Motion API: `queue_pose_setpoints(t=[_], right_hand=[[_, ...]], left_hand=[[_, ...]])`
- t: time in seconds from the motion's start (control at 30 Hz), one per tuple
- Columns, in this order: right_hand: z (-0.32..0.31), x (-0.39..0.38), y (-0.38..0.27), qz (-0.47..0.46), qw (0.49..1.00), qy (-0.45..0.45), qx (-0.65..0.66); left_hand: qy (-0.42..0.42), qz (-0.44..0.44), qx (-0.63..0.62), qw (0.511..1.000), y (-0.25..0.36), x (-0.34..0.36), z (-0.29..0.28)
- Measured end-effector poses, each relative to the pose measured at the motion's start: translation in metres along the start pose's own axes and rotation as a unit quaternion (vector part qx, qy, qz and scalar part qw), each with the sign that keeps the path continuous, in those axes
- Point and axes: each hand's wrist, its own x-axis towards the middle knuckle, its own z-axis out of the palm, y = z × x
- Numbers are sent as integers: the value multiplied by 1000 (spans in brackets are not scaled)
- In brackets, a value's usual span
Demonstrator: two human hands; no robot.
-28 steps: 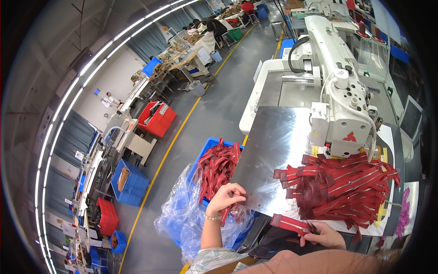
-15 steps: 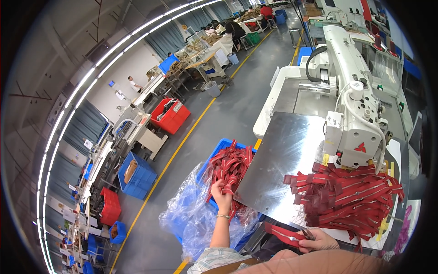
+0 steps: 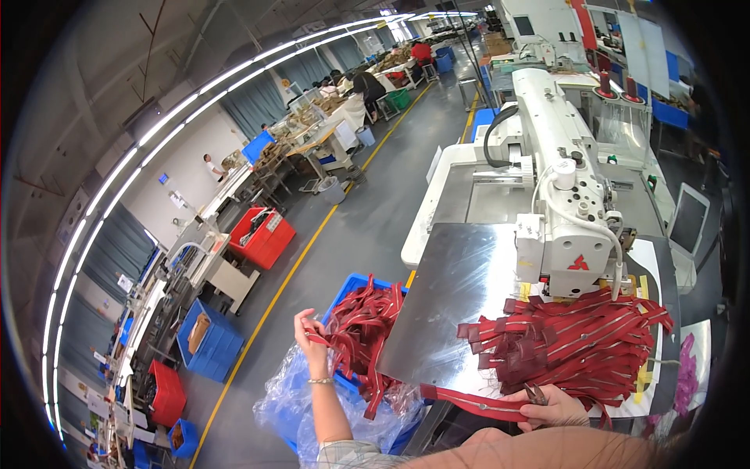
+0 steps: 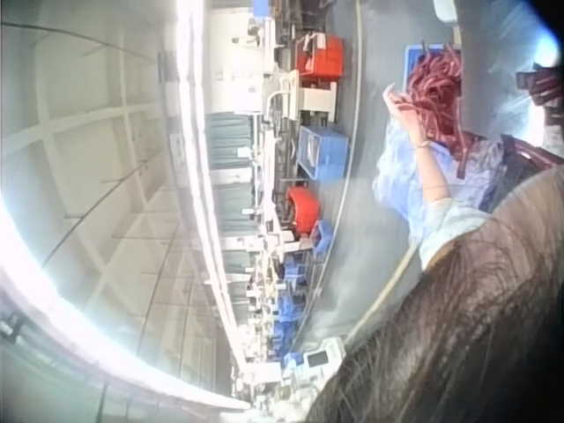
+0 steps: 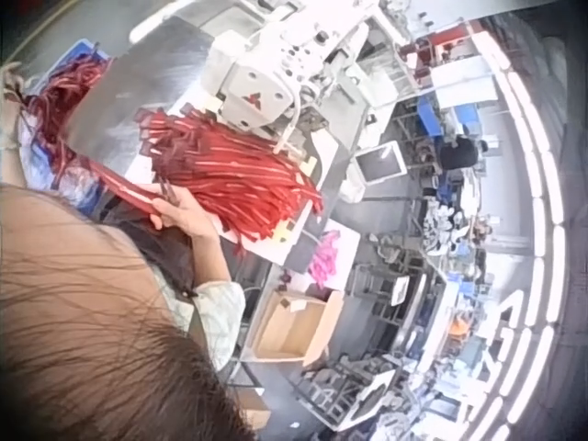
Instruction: Sorting and trimming red leather components in a workshop environment.
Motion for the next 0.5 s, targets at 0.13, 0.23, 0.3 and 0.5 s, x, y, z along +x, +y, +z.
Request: queue_pose_setpoints(t=[0.13, 0.23, 0.3, 0.5], right_hand=[[-5, -22, -16, -34, 998, 51, -17], [-9, -51, -33, -154, 967, 149, -140], [-16, -69, -37, -212, 926, 251, -186], [-58, -87, -65, -248, 837, 415, -258]], left_hand=[[-11, 23, 47, 999, 57, 7, 5], [-43, 126, 237, 962, 85, 4, 15], [-128, 168, 211, 955, 103, -3, 34], [-547, -59, -20, 835, 106, -38, 68]])
